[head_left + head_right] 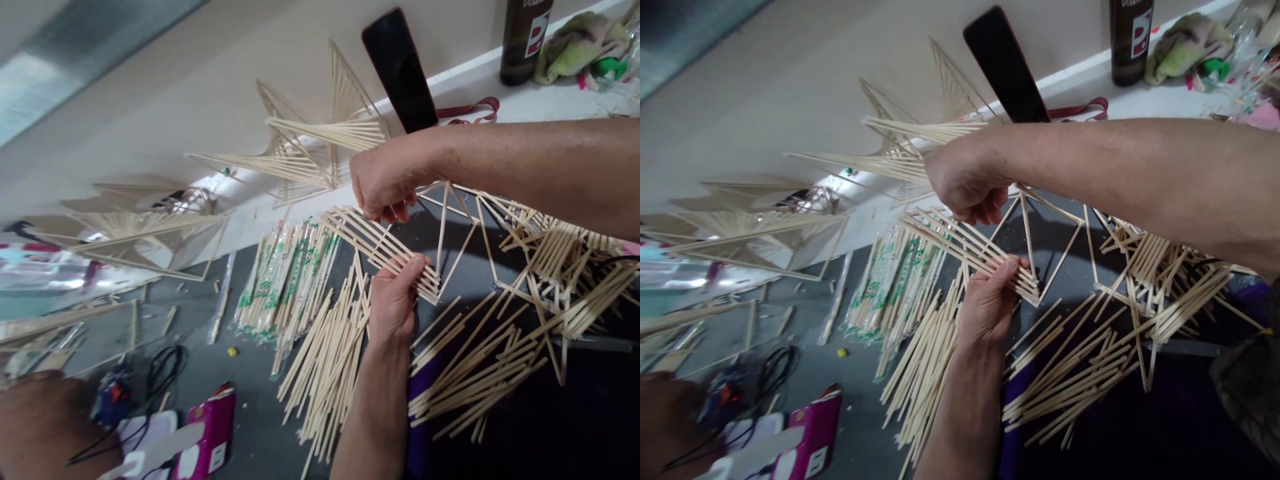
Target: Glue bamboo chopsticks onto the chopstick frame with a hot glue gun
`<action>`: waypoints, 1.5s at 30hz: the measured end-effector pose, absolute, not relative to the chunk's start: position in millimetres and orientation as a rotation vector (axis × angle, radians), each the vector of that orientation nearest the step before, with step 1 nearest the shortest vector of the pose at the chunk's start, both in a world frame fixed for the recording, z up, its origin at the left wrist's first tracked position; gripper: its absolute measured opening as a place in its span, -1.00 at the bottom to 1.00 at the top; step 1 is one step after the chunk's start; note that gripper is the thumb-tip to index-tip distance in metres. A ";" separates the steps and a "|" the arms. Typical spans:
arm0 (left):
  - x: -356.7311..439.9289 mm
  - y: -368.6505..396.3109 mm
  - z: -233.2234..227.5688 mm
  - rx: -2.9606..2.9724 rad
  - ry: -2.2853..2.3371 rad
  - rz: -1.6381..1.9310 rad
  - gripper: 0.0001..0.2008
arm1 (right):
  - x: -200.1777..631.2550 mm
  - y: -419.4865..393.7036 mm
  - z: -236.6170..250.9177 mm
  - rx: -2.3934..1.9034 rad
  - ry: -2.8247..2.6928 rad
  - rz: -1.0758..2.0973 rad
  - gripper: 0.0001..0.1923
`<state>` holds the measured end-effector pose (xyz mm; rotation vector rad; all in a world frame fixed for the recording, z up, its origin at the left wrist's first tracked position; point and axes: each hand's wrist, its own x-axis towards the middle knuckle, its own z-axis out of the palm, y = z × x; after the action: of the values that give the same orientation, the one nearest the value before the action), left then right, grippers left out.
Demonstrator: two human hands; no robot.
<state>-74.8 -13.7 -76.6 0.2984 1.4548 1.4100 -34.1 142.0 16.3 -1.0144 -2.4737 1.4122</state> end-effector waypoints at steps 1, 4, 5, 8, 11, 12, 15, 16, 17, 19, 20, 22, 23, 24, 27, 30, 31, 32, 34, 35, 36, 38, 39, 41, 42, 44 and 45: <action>-74.6 -13.8 -76.6 0.296 1.457 1.411 -0.71 | -34.5 142.9 15.8 -0.933 -2.622 1.397 -0.92; -74.5 -14.3 -76.3 0.298 1.460 1.407 -0.71 | -35.8 145.9 14.7 -0.714 -2.955 1.282 -0.83; -74.5 -14.5 -76.3 0.300 1.460 1.406 -0.71 | -36.0 146.7 14.6 -0.698 -2.993 1.241 -0.83; -74.7 -15.2 -76.3 0.304 1.452 1.407 -0.70 | -35.7 147.3 15.7 -0.723 -2.990 1.209 -0.83; -74.6 -15.9 -76.1 0.300 1.451 1.408 -0.72 | -34.3 146.0 17.0 -0.690 -2.984 1.241 -0.81; -74.5 -16.1 -76.0 0.301 1.451 1.405 -0.72 | -34.0 145.6 17.1 -0.681 -2.986 1.257 -0.80; -74.4 -16.0 -75.3 0.317 1.444 1.395 -0.72 | -34.4 145.2 16.7 -0.699 -2.991 1.267 -0.78; -74.5 -16.0 -75.1 0.319 1.441 1.392 -0.72 | -34.7 145.5 16.7 -0.712 -2.992 1.252 -0.78; -74.6 -15.9 -75.0 0.315 1.441 1.392 -0.72 | -34.9 146.0 17.0 -0.717 -2.989 1.238 -0.78; -75.0 -15.9 -74.9 0.294 1.444 1.393 -0.72 | -34.3 147.5 18.8 -0.708 -2.977 1.219 -0.80; -75.2 -16.0 -75.0 0.281 1.446 1.396 -0.72 | -33.6 148.1 20.3 -0.703 -2.969 1.213 -0.81; -75.3 -16.4 -75.1 0.259 1.442 1.401 -0.71 | -31.6 149.0 23.8 -0.702 -2.949 1.201 -0.82; -75.2 -16.6 -75.2 0.254 1.437 1.402 -0.70 | -30.6 149.2 25.4 -0.698 -2.942 1.197 -0.83; -75.2 -16.7 -75.3 0.252 1.432 1.404 -0.70 | -29.7 149.2 26.6 -0.700 -2.940 1.189 -0.83; -74.8 -16.4 -75.6 0.253 1.426 1.407 -0.69 | -28.7 148.9 27.6 -0.694 -2.944 1.180 -0.83; -74.7 -15.9 -75.8 0.254 1.426 1.412 -0.69 | -29.5 149.4 25.8 -0.668 -2.954 1.180 -0.84; -74.7 -15.8 -75.9 0.255 1.425 1.414 -0.70 | -29.9 149.6 25.0 -0.658 -2.953 1.178 -0.84; -74.7 -15.8 -75.9 0.256 1.424 1.416 -0.70 | -30.3 149.8 24.4 -0.656 -2.952 1.173 -0.84; -74.7 -15.8 -75.8 0.257 1.420 1.414 -0.70 | -30.9 149.8 23.1 -0.669 -2.951 1.165 -0.83; -74.6 -16.0 -75.8 0.256 1.419 1.413 -0.70 | -31.1 149.7 22.4 -0.665 -2.946 1.170 -0.83; -74.5 -16.1 -75.8 0.254 1.417 1.411 -0.70 | -31.4 149.5 21.6 -0.652 -2.945 1.182 -0.82; -74.3 -16.5 -75.8 0.252 1.414 1.410 -0.69 | -32.1 149.2 19.8 -0.640 -2.945 1.206 -0.82; -74.1 -16.7 -75.6 0.253 1.412 1.411 -0.69 | -32.4 149.2 19.0 -0.645 -2.946 1.213 -0.81; -73.9 -17.1 -75.0 0.258 1.406 1.413 -0.69 | -32.7 149.9 18.6 -0.664 -2.941 1.201 -0.83; -73.8 -17.2 -74.6 0.259 1.404 1.412 -0.69 | -32.2 150.7 19.2 -0.667 -2.929 1.191 -0.84; -74.0 -17.5 -73.8 0.255 1.400 1.409 -0.69 | -29.1 153.0 22.7 -0.668 -2.889 1.173 -0.86; -74.2 -17.6 -73.6 0.253 1.397 1.409 -0.68 | -26.2 154.5 25.3 -0.664 -2.863 1.166 -0.88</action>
<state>-74.2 -17.6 -73.6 0.2529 1.3967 1.4090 -26.2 154.5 25.3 -0.6637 -2.8634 1.1657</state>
